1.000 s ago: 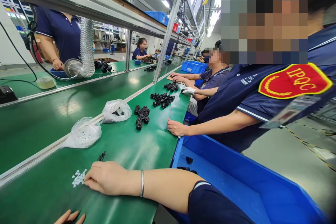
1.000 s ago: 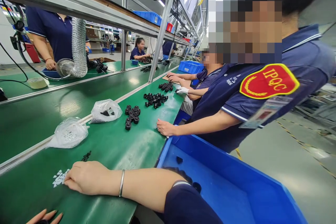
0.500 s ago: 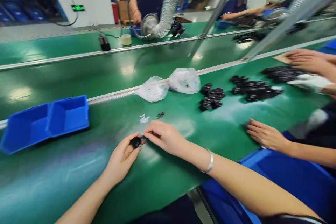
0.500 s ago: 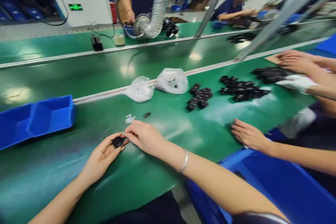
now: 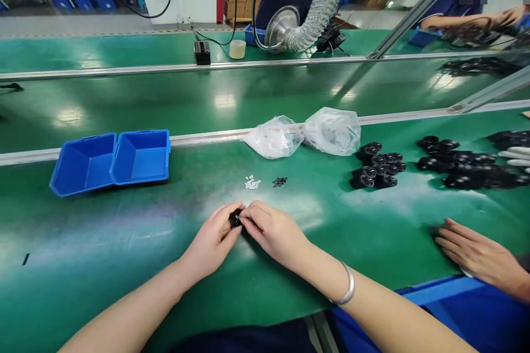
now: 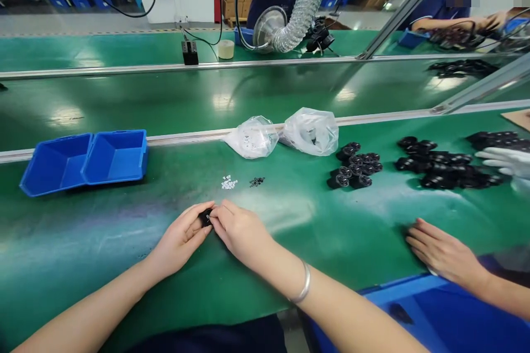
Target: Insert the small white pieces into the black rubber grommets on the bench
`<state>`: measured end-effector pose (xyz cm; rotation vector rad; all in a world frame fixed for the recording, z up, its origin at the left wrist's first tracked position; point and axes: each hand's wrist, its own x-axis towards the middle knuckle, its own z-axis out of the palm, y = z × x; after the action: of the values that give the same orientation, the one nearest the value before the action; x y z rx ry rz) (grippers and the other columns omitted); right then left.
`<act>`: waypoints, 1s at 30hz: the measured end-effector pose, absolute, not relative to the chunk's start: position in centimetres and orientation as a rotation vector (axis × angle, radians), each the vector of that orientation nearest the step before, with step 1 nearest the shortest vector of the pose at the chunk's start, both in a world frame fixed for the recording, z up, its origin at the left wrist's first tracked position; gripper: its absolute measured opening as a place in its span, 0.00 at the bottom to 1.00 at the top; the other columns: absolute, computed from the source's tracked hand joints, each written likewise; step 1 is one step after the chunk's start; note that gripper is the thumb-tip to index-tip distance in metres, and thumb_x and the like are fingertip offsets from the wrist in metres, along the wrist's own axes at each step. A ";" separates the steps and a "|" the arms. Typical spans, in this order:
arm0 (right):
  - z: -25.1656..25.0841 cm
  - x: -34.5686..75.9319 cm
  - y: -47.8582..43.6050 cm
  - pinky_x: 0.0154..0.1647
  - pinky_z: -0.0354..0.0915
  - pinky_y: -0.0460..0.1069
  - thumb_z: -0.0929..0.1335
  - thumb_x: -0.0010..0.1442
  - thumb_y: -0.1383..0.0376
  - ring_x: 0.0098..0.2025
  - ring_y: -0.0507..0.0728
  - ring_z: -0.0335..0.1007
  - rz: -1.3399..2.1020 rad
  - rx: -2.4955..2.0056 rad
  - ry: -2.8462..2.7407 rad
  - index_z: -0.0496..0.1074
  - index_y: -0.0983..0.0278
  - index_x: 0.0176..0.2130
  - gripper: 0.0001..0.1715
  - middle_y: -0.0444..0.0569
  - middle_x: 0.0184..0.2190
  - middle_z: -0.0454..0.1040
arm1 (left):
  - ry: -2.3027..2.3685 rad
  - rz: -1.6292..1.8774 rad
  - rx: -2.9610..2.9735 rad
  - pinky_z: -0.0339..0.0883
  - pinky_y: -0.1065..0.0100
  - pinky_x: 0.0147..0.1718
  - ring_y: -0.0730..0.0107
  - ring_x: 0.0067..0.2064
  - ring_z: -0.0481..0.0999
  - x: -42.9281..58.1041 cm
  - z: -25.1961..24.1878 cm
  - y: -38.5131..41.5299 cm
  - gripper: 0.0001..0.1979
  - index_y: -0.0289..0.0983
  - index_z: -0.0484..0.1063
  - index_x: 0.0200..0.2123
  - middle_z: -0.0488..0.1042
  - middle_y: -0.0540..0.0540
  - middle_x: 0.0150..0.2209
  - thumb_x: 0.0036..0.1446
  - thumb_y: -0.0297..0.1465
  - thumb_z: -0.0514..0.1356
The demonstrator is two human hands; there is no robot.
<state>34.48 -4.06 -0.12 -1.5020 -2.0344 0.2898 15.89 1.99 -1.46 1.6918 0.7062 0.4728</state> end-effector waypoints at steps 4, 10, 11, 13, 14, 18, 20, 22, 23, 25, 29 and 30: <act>0.1 34.3 -4.2 0.30 0.67 0.48 0.62 0.68 0.71 0.31 0.55 0.69 0.252 -1.553 -2.022 0.69 0.66 0.38 0.07 0.49 0.32 0.70 | 0.733 0.447 1.803 0.65 0.57 0.59 0.61 0.57 0.71 16.0 -1.2 1.7 0.23 0.43 0.58 0.64 0.63 0.40 0.61 0.67 0.32 0.51; 0.3 33.6 -4.3 0.28 0.66 0.48 0.61 0.67 0.71 0.29 0.55 0.67 0.184 -1.556 -2.014 0.69 0.67 0.38 0.08 0.49 0.31 0.69 | 0.741 0.422 1.892 0.68 0.58 0.56 0.65 0.50 0.75 16.2 -1.2 1.7 0.26 0.42 0.52 0.68 0.61 0.38 0.63 0.67 0.31 0.49; 0.2 33.5 -4.2 0.29 0.66 0.48 0.61 0.67 0.72 0.29 0.55 0.67 0.193 -1.545 -2.003 0.69 0.67 0.37 0.08 0.49 0.30 0.69 | 0.738 0.427 1.899 0.67 0.58 0.57 0.63 0.54 0.73 16.2 -1.2 1.7 0.27 0.42 0.51 0.68 0.61 0.38 0.64 0.67 0.31 0.48; 0.1 33.4 -4.2 0.30 0.67 0.49 0.62 0.66 0.72 0.30 0.55 0.68 0.224 -1.522 -1.977 0.69 0.67 0.36 0.08 0.49 0.31 0.69 | 0.729 0.439 1.908 0.64 0.58 0.60 0.61 0.61 0.67 16.2 -1.3 1.8 0.27 0.42 0.52 0.68 0.61 0.39 0.64 0.67 0.29 0.48; 0.1 33.3 -4.2 0.31 0.68 0.49 0.62 0.66 0.72 0.31 0.55 0.68 0.244 -1.516 -1.964 0.69 0.67 0.36 0.08 0.49 0.31 0.69 | 0.725 0.446 1.908 0.62 0.57 0.61 0.60 0.64 0.64 16.1 -1.4 1.8 0.27 0.43 0.52 0.68 0.61 0.40 0.64 0.67 0.29 0.49; -0.2 33.7 -4.1 0.33 0.69 0.50 0.62 0.67 0.72 0.33 0.56 0.69 0.329 -1.541 -1.930 0.69 0.67 0.37 0.07 0.50 0.32 0.70 | 0.720 0.464 1.862 0.60 0.56 0.63 0.61 0.64 0.65 16.0 -1.9 1.9 0.26 0.45 0.52 0.68 0.61 0.41 0.65 0.68 0.33 0.50; -0.2 34.0 -4.1 0.34 0.69 0.50 0.63 0.68 0.71 0.33 0.55 0.69 0.350 -1.552 -1.920 0.69 0.66 0.37 0.07 0.50 0.32 0.70 | 0.713 0.468 1.826 0.61 0.57 0.62 0.61 0.63 0.66 16.0 -2.1 1.9 0.26 0.46 0.52 0.68 0.60 0.41 0.65 0.68 0.34 0.50; -0.1 34.2 -4.1 0.34 0.69 0.50 0.62 0.68 0.71 0.33 0.56 0.69 0.352 -1.550 -1.915 0.69 0.66 0.37 0.07 0.50 0.32 0.70 | 0.698 0.473 1.798 0.62 0.58 0.62 0.61 0.62 0.67 16.0 -2.1 1.8 0.26 0.47 0.52 0.68 0.60 0.42 0.65 0.69 0.34 0.50; -0.1 34.3 -4.1 0.34 0.69 0.50 0.62 0.68 0.71 0.33 0.56 0.69 0.351 -1.546 -1.913 0.69 0.67 0.37 0.07 0.50 0.32 0.70 | 0.693 0.477 1.793 0.63 0.58 0.62 0.61 0.62 0.67 16.0 -2.1 1.8 0.26 0.47 0.52 0.68 0.60 0.42 0.65 0.68 0.34 0.50; 0.0 34.4 -4.1 0.33 0.69 0.50 0.62 0.68 0.71 0.33 0.56 0.69 0.352 -1.536 -1.916 0.69 0.67 0.37 0.08 0.50 0.32 0.70 | 0.700 0.473 1.799 0.63 0.57 0.62 0.61 0.63 0.66 16.0 -1.9 1.8 0.26 0.48 0.53 0.67 0.61 0.42 0.65 0.68 0.34 0.50; 0.1 34.3 -4.0 0.32 0.69 0.50 0.62 0.68 0.71 0.32 0.56 0.69 0.353 -1.547 -1.938 0.69 0.67 0.37 0.08 0.50 0.31 0.70 | 0.742 0.437 1.823 0.63 0.56 0.62 0.60 0.63 0.66 16.0 -1.7 1.9 0.26 0.49 0.52 0.68 0.60 0.44 0.65 0.68 0.34 0.50; 0.1 34.3 -4.0 0.31 0.69 0.50 0.62 0.68 0.71 0.31 0.56 0.69 0.342 -1.554 -1.941 0.69 0.67 0.37 0.08 0.50 0.32 0.70 | 0.743 0.434 1.824 0.63 0.56 0.61 0.60 0.63 0.66 16.1 -1.7 1.9 0.26 0.50 0.52 0.68 0.60 0.44 0.65 0.68 0.34 0.50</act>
<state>34.31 -4.02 0.06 -1.5535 -1.9411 0.3423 16.09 1.87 -1.69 1.8239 0.7427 0.4340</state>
